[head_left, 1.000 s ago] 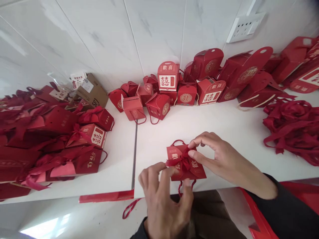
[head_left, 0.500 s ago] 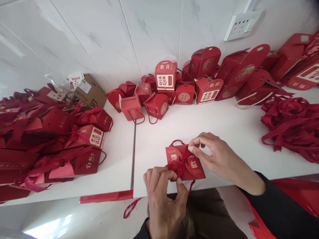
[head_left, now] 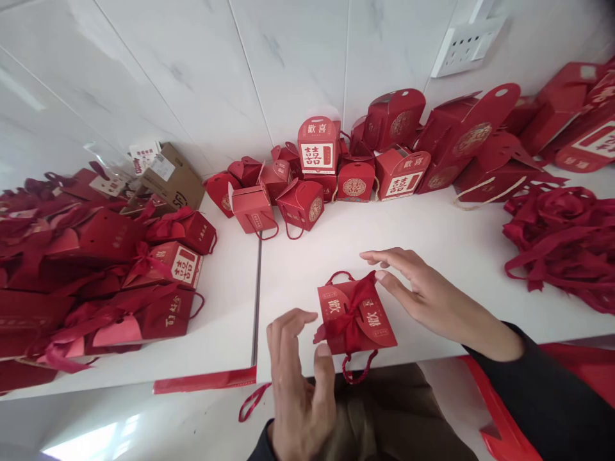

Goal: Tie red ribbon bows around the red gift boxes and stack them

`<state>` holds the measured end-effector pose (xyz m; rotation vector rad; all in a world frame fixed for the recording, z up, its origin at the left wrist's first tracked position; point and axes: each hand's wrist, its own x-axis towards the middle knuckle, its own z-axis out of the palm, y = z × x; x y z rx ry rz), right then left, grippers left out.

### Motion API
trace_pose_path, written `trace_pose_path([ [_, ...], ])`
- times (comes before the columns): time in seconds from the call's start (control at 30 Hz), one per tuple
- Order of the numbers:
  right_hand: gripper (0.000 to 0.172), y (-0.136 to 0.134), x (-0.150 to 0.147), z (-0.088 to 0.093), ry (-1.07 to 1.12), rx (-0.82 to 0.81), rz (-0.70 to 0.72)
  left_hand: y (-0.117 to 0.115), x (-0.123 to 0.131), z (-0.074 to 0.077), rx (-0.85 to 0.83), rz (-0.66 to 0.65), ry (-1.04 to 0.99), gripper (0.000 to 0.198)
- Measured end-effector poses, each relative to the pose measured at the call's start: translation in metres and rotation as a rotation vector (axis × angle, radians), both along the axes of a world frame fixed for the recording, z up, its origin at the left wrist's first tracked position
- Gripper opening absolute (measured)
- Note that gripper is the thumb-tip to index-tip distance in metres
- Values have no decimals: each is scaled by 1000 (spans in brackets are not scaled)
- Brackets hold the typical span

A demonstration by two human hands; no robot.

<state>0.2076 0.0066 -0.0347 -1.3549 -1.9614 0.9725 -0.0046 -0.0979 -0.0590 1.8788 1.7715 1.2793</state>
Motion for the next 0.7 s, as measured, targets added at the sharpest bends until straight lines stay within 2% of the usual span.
trace_pose_path([
  [0.1, 26, 6, 4, -3, -47, -63, 39, 8, -4, -2, -71, -4, -1, 22],
  [0.2, 27, 9, 5, -6, -68, -83, 2, 14, -6, -4, -73, -34, -33, 10],
  [0.33, 29, 11, 4, -6, -36, -69, -42, 15, -8, -6, -95, -23, -41, 12],
  [0.6, 36, 15, 11, -8, -46, -34, -164, 15, -33, -13, -143, 129, -4, 14],
  [0.7, 32, 11, 11, -8, -70, 72, -243, 12, -34, -8, -67, 176, 15, 7],
])
